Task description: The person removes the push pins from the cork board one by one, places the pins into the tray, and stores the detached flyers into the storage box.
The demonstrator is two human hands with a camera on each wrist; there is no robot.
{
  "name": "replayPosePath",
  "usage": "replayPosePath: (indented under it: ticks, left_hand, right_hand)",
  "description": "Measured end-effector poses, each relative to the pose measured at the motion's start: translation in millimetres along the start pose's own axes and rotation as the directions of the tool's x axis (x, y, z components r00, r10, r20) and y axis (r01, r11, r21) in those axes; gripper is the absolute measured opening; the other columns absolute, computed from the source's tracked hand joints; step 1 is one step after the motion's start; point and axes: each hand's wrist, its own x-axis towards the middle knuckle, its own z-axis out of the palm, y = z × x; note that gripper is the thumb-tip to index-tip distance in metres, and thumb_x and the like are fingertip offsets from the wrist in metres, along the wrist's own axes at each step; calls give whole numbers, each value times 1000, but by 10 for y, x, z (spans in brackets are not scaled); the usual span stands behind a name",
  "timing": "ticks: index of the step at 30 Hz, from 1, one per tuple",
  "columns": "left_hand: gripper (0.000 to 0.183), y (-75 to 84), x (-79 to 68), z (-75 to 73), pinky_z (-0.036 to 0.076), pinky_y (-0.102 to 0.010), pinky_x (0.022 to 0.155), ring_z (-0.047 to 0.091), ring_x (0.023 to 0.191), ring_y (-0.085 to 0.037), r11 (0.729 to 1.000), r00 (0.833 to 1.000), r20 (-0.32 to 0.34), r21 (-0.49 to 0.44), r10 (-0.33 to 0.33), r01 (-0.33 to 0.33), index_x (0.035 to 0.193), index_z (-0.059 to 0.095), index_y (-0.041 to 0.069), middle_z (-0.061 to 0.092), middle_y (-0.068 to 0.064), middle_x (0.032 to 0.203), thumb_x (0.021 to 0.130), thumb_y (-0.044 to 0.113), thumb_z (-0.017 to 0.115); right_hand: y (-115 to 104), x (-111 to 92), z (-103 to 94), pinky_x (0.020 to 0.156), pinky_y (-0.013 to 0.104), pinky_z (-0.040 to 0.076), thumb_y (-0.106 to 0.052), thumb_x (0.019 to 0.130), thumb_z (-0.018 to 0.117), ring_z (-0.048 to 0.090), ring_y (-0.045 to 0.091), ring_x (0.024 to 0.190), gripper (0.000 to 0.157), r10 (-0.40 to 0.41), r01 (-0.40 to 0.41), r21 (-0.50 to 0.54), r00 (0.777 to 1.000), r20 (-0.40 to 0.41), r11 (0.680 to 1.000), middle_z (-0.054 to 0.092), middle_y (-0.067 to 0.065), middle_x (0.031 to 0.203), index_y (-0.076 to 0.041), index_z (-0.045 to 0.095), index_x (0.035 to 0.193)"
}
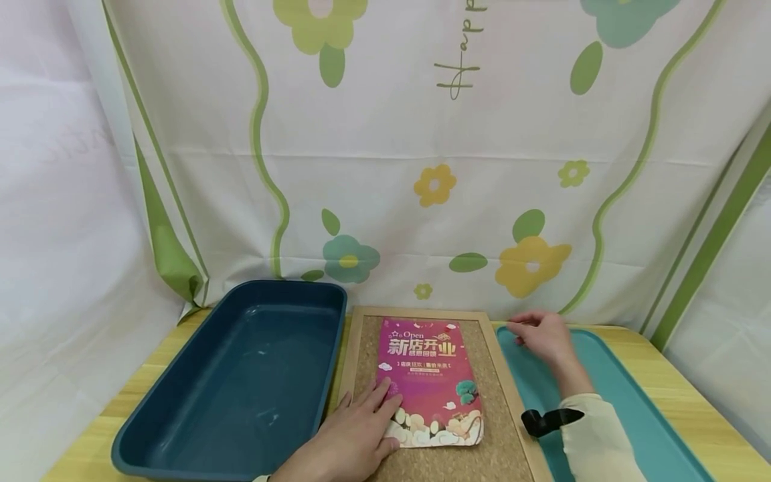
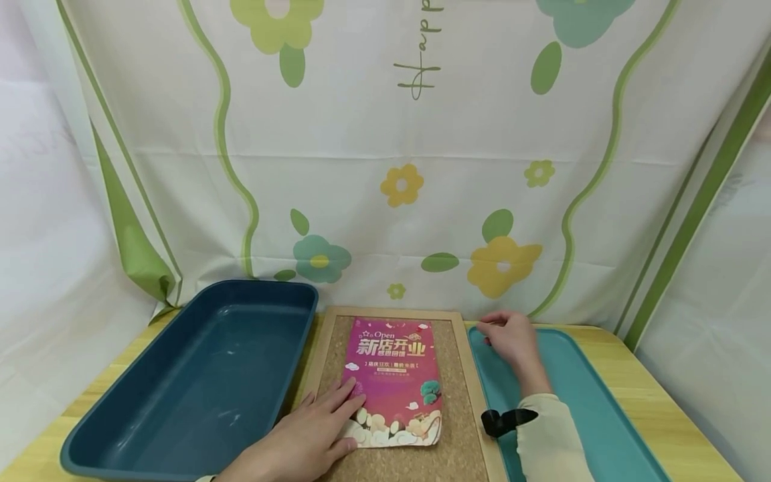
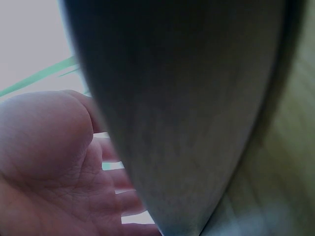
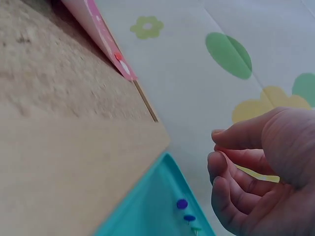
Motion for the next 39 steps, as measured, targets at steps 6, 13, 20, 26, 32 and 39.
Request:
replayPosePath:
  ticks: [6, 13, 20, 26, 32, 39]
  left_hand:
    - [63, -3, 12, 15, 34, -72, 121, 33, 161, -36, 1000, 1000, 2, -1, -3, 3, 159, 51, 23, 38, -7, 173, 102, 44, 68]
    - [63, -10, 12, 16, 34, -73, 120, 33, 161, -36, 1000, 1000, 0, 2, 2, -2, 159, 51, 22, 38, -7, 173, 102, 44, 68]
    - [64, -7, 12, 13, 35, -72, 120, 34, 161, -36, 1000, 1000, -1, 7, 5, -5, 159, 51, 23, 38, -6, 173, 101, 44, 69]
    - [65, 0, 19, 13, 35, -72, 120, 35, 161, -35, 1000, 1000, -1, 5, -6, 6, 158, 51, 23, 38, -6, 172, 100, 45, 69]
    - [64, -2, 15, 15, 35, -72, 120, 34, 161, -35, 1000, 1000, -2, 3, -8, 8, 158, 51, 23, 39, -6, 172, 100, 45, 69]
    - [65, 6, 10, 17, 35, -72, 120, 35, 160, -35, 1000, 1000, -6, 17, -4, 4, 158, 52, 23, 39, -6, 172, 100, 45, 70]
  right_hand:
    - [-114, -22, 95, 65, 29, 56, -18, 101, 72, 72, 18, 74, 28, -42, 42, -32, 999, 10, 999, 78, 21, 100, 6, 74, 116]
    - [-271, -62, 196, 68, 34, 56, -18, 100, 74, 72, 26, 81, 29, -69, 70, -15, 996, 48, 997, 77, 19, 100, 5, 73, 118]
    - [-425, -85, 316, 67, 31, 54, -18, 100, 74, 71, 25, 84, 23, -115, 118, -45, 990, 76, 992, 76, 16, 100, 1, 75, 114]
    - [-516, -56, 422, 68, 31, 56, -18, 101, 73, 70, 27, 85, 21, -106, 112, -56, 990, 94, 992, 74, 16, 103, -2, 76, 114]
    - [-552, 11, 496, 75, 38, 59, -16, 103, 70, 70, 28, 90, 25, -100, 104, -19, 985, 138, 994, 74, 18, 109, 1, 74, 120]
    - [-541, 74, 569, 86, 44, 62, -14, 103, 70, 70, 25, 93, 26, -72, 65, 48, 984, 163, 997, 72, 20, 117, 3, 74, 121]
